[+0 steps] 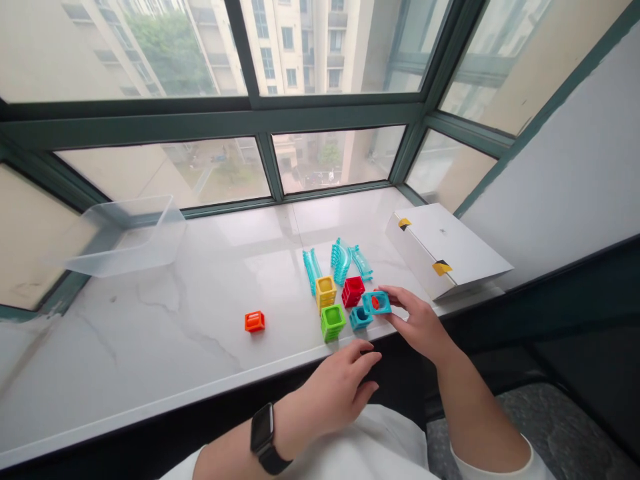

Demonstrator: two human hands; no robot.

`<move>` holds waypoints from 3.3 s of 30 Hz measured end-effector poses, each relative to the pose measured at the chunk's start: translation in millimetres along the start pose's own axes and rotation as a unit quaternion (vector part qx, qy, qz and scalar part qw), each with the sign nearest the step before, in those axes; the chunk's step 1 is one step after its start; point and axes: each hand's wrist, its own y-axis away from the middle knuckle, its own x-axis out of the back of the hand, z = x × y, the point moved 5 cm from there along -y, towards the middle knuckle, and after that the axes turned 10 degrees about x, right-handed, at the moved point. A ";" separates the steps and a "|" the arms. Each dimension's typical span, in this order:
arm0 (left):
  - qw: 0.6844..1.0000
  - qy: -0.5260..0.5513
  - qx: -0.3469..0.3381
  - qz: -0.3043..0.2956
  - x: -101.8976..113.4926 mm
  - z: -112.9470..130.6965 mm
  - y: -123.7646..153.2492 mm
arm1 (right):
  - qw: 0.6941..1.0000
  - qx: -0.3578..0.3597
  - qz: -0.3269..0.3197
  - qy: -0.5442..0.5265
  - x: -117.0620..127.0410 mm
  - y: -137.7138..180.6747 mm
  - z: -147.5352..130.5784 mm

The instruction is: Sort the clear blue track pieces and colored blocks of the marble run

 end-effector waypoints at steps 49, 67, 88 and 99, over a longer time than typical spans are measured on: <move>0.986 -0.037 0.160 -0.001 -61.8 -62.7 -28.0 | 0.997 -0.044 -0.047 -0.051 -48.4 7.5 47.6; 0.903 -0.006 0.324 0.283 125.0 -191.2 95.2 | 0.987 0.062 0.123 0.078 7.2 -11.4 -46.5; 0.894 0.266 0.218 0.287 113.0 -182.2 88.3 | 0.964 0.250 -0.032 -0.089 -111.0 -40.1 -133.8; 0.867 0.413 0.083 0.266 102.3 -102.6 74.0 | 0.968 0.243 -0.010 -0.065 -109.5 -43.9 -137.8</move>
